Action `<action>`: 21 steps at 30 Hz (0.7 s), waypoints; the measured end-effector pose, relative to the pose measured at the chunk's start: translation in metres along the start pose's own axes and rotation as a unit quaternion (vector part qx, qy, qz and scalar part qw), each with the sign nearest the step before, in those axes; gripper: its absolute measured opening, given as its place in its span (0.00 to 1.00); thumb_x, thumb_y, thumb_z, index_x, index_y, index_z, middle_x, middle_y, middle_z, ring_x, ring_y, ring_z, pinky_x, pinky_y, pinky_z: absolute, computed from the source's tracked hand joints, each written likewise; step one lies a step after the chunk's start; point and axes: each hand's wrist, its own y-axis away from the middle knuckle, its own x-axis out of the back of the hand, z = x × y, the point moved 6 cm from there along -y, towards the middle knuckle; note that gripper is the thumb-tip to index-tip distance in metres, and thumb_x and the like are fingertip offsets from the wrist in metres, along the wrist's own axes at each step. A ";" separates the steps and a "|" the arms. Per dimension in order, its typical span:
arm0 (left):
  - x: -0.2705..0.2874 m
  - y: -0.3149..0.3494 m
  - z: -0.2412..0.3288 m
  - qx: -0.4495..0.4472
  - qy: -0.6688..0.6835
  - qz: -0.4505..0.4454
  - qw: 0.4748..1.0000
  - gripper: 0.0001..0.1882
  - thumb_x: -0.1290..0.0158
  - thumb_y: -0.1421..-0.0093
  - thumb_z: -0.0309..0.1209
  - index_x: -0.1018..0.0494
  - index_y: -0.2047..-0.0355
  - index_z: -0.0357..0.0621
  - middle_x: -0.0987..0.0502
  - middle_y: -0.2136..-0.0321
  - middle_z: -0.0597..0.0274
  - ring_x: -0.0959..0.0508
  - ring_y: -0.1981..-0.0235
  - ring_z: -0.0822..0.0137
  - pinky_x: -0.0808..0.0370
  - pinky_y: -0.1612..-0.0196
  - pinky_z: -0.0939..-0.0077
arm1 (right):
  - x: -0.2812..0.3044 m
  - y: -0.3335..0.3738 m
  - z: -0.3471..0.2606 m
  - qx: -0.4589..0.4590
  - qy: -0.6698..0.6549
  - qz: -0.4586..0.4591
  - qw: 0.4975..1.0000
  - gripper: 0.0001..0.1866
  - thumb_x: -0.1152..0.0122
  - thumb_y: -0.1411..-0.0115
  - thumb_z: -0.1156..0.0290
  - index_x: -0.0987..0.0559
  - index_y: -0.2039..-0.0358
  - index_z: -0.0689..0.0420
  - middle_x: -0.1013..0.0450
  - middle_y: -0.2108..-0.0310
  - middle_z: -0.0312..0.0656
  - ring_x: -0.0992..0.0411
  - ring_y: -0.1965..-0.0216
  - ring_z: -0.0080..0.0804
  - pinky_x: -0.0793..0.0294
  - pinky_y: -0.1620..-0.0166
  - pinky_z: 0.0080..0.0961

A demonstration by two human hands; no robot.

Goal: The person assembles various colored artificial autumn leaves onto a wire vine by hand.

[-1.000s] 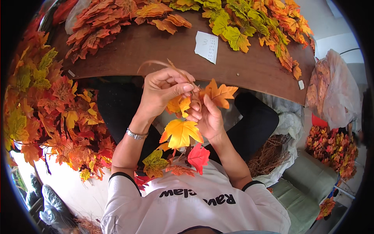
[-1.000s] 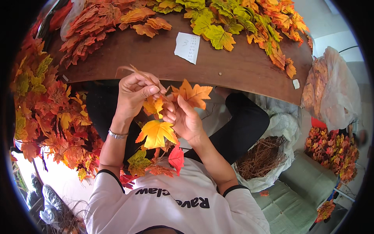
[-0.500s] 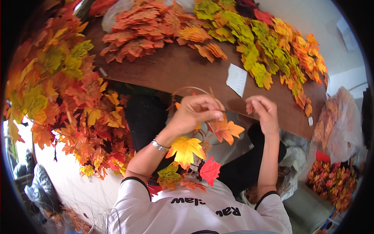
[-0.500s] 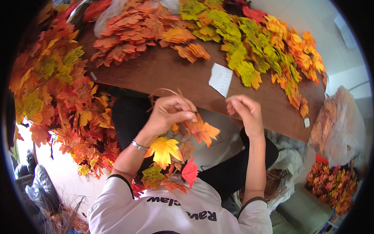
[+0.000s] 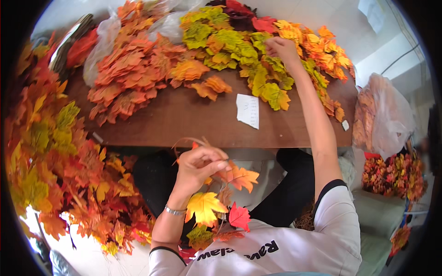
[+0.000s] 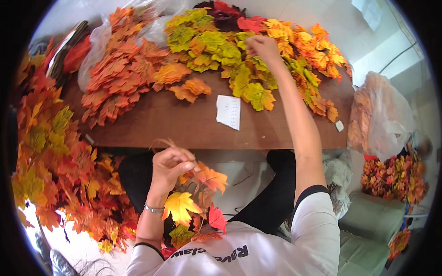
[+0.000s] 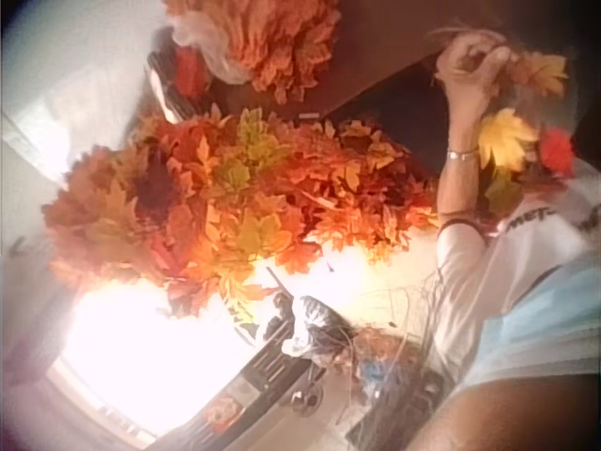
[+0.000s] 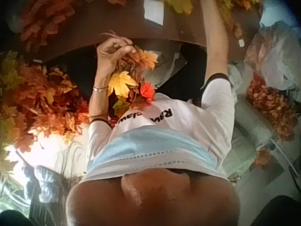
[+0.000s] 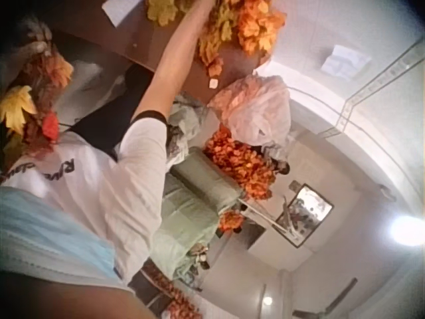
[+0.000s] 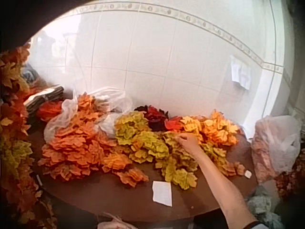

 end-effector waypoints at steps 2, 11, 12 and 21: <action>-0.001 -0.001 -0.001 -0.007 0.019 -0.011 1.000 0.03 0.50 0.48 0.16 0.33 0.74 0.31 0.27 0.73 0.53 0.24 0.75 0.65 0.25 0.72 0.76 | 0.057 -0.021 0.008 0.000 0.069 0.067 0.995 0.11 0.46 0.47 0.66 0.23 0.70 0.62 0.27 0.77 0.37 0.29 0.78 0.20 0.29 0.74 0.16; -0.009 -0.013 -0.017 0.046 0.025 -0.012 0.999 0.03 0.50 0.47 0.17 0.33 0.73 0.33 0.27 0.73 0.52 0.24 0.72 0.65 0.26 0.69 0.76 | 0.033 -0.127 -0.016 0.169 0.265 0.019 0.949 0.12 0.43 0.48 0.65 0.22 0.69 0.61 0.27 0.76 0.34 0.29 0.74 0.19 0.29 0.69 0.17; -0.010 -0.016 -0.019 0.048 0.026 -0.015 0.998 0.02 0.50 0.47 0.17 0.33 0.73 0.33 0.27 0.73 0.52 0.24 0.73 0.65 0.26 0.69 0.76 | 0.025 -0.140 -0.018 0.203 0.295 0.017 0.933 0.11 0.44 0.48 0.66 0.23 0.69 0.61 0.26 0.74 0.35 0.29 0.72 0.20 0.29 0.67 0.18; -0.003 -0.021 -0.026 0.079 0.032 0.007 0.996 0.04 0.48 0.48 0.19 0.31 0.72 0.32 0.27 0.72 0.54 0.24 0.73 0.69 0.26 0.69 0.79 | 0.009 -0.146 -0.052 0.283 0.461 0.076 0.838 0.11 0.44 0.56 0.68 0.22 0.77 0.64 0.27 0.81 0.50 0.28 0.79 0.42 0.28 0.71 0.32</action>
